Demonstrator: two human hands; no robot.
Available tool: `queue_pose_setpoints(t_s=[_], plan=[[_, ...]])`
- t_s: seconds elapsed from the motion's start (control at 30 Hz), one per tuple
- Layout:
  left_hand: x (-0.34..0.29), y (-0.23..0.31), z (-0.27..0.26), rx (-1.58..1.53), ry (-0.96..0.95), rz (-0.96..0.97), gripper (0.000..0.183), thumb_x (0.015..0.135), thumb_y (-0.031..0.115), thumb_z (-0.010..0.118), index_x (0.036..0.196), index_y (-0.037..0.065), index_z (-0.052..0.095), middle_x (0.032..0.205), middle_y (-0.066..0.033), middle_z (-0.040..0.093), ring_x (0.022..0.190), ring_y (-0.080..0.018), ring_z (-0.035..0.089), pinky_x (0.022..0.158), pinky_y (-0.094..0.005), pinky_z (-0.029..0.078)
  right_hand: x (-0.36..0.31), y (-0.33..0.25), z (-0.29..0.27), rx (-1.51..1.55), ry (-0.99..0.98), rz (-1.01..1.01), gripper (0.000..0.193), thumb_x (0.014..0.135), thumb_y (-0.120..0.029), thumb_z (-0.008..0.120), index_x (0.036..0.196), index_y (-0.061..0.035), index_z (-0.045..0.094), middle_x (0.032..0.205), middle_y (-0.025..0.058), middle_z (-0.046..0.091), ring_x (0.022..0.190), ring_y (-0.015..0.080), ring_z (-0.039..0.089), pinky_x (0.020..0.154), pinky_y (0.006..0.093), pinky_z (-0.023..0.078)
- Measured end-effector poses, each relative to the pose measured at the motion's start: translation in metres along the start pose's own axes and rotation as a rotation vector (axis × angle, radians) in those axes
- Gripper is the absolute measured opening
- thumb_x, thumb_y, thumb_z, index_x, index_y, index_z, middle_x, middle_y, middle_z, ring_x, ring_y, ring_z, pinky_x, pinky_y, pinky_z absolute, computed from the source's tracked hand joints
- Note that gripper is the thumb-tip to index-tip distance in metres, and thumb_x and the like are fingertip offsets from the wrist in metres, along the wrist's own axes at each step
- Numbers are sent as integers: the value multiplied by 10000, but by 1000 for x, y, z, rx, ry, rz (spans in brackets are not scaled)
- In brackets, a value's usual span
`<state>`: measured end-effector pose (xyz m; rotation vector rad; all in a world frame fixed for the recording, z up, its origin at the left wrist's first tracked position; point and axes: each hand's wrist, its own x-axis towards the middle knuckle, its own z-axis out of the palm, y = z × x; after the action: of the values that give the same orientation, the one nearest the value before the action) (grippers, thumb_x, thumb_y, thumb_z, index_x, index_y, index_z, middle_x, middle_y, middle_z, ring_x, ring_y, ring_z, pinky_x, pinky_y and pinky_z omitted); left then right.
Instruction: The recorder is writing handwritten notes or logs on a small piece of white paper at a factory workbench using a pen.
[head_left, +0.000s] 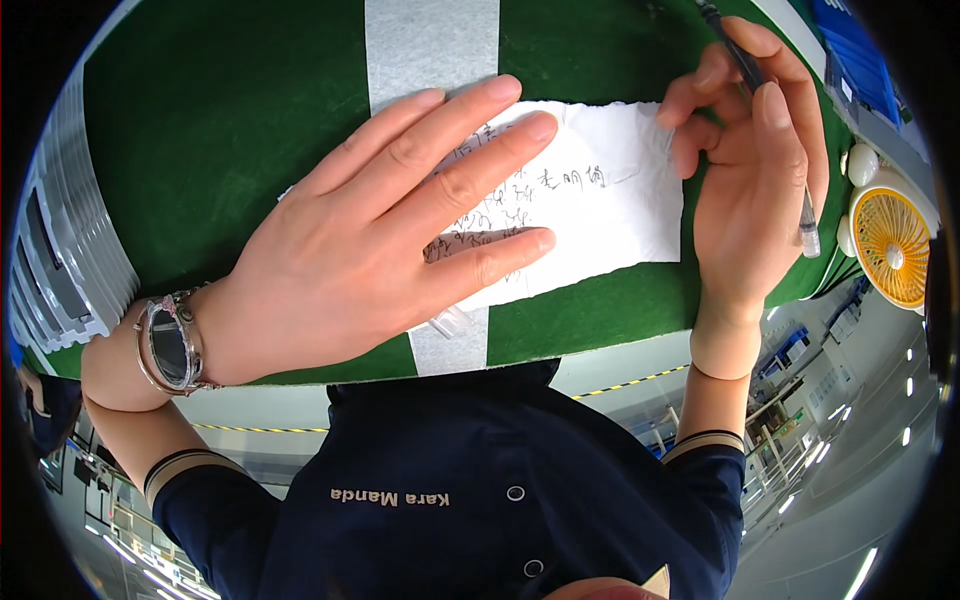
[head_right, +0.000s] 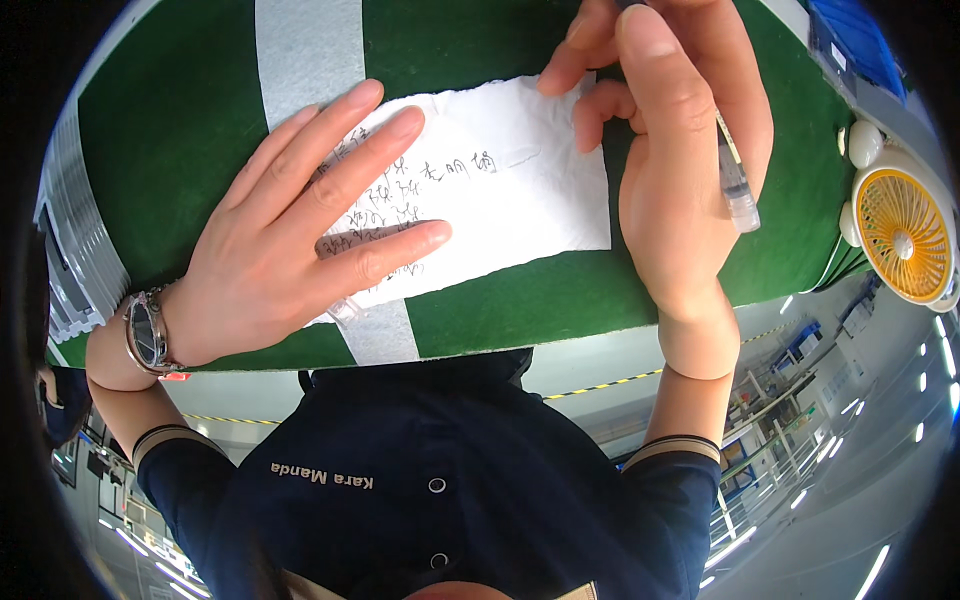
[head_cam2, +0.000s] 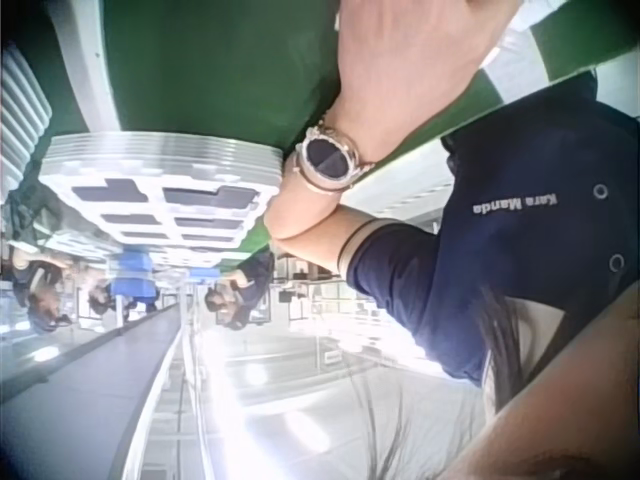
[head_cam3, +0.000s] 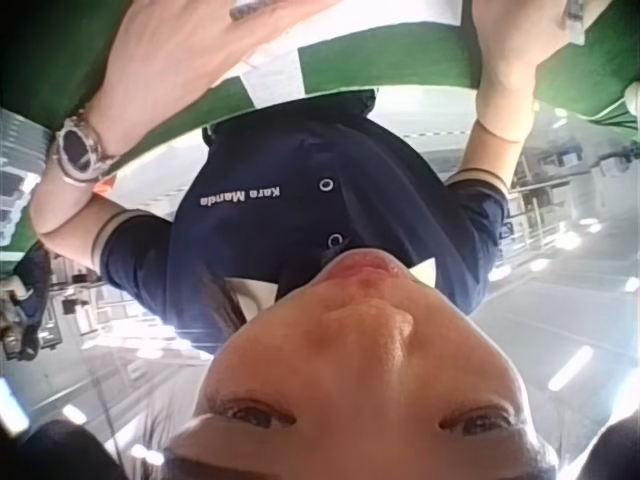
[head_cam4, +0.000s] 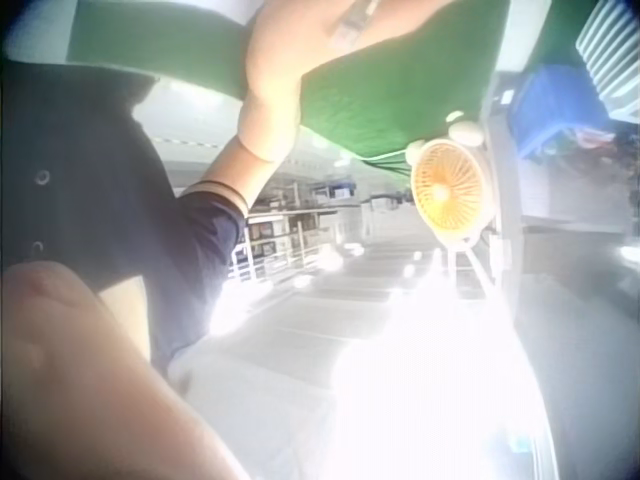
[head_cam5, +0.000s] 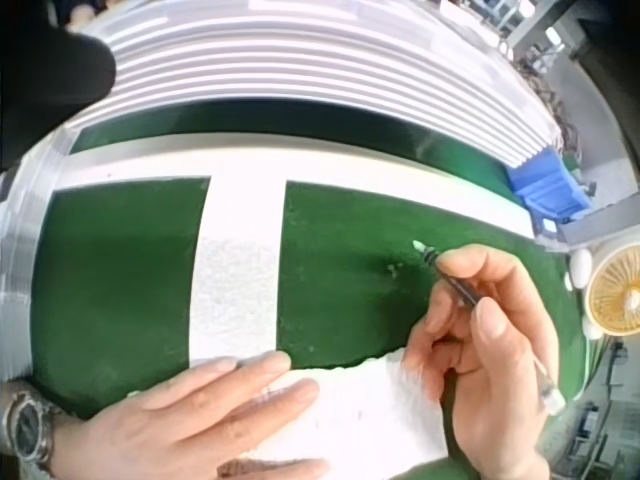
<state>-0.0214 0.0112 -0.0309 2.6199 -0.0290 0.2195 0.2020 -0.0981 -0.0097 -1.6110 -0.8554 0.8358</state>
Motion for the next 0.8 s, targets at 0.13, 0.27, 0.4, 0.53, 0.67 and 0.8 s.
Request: queue_pose_setpoints(t_s=[0.13, 0.27, 0.4, 0.53, 0.67, 0.8], plan=[[-1, 1, 1, 5, 3, -8, 456, 761, 206, 670, 1212, 251, 618, 1381, -149, 483, 1285, -363, 439, 963, -459, 444, -2, 4, -4, -11, 7, -88, 419, 972, -305, 406, 1146, 59, 519, 930, 107, 542, 786, 153, 488, 575, 249, 364], [-2, 1, 1, 24, 4, -12, 531, 715, 221, 668, 1242, 228, 600, 1392, -144, 474, 1284, -358, 439, 977, -462, 437, -4, 3, -14, 14, -76, -214, 453, 977, -381, 336, 938, 21, 540, 853, 115, 515, 774, 182, 420, 589, 274, 326], [-2, 1, 0, 30, -13, -20, 559, 699, 228, 663, 1253, 205, 592, 1391, -145, 474, 1284, -351, 438, 992, -456, 429, -5, -4, -10, -301, -177, -320, 567, 974, -465, 251, 782, -13, 533, 710, 101, 469, 725, 214, 415, 616, 293, 327], [-2, 1, 1, 23, -12, -35, 546, 722, 226, 663, 1262, 217, 586, 1384, -157, 476, 1285, -343, 437, 999, -444, 425, -18, -4, 14, -242, -54, -222, 395, 969, -340, 385, 849, 11, 520, 647, 89, 451, 669, 208, 427, 625, 314, 354], [-1, 2, 4, 34, 28, -52, 482, 744, 221, 683, 1222, 228, 618, 1378, -173, 476, 1282, -346, 440, 991, -439, 430, -19, -3, 17, -94, -158, -205, 284, 944, -212, 448, 730, -30, 407, 604, 75, 436, 545, 167, 374, 557, 317, 343], [0, 4, 6, -32, 68, -93, 443, 730, 204, 712, 1169, 224, 655, 1368, -182, 481, 1278, -351, 443, 975, -441, 442, -15, -4, 31, -148, -114, -101, 307, 931, -181, 446, 669, -33, 387, 583, 70, 422, 520, 160, 355, 526, 310, 325]])
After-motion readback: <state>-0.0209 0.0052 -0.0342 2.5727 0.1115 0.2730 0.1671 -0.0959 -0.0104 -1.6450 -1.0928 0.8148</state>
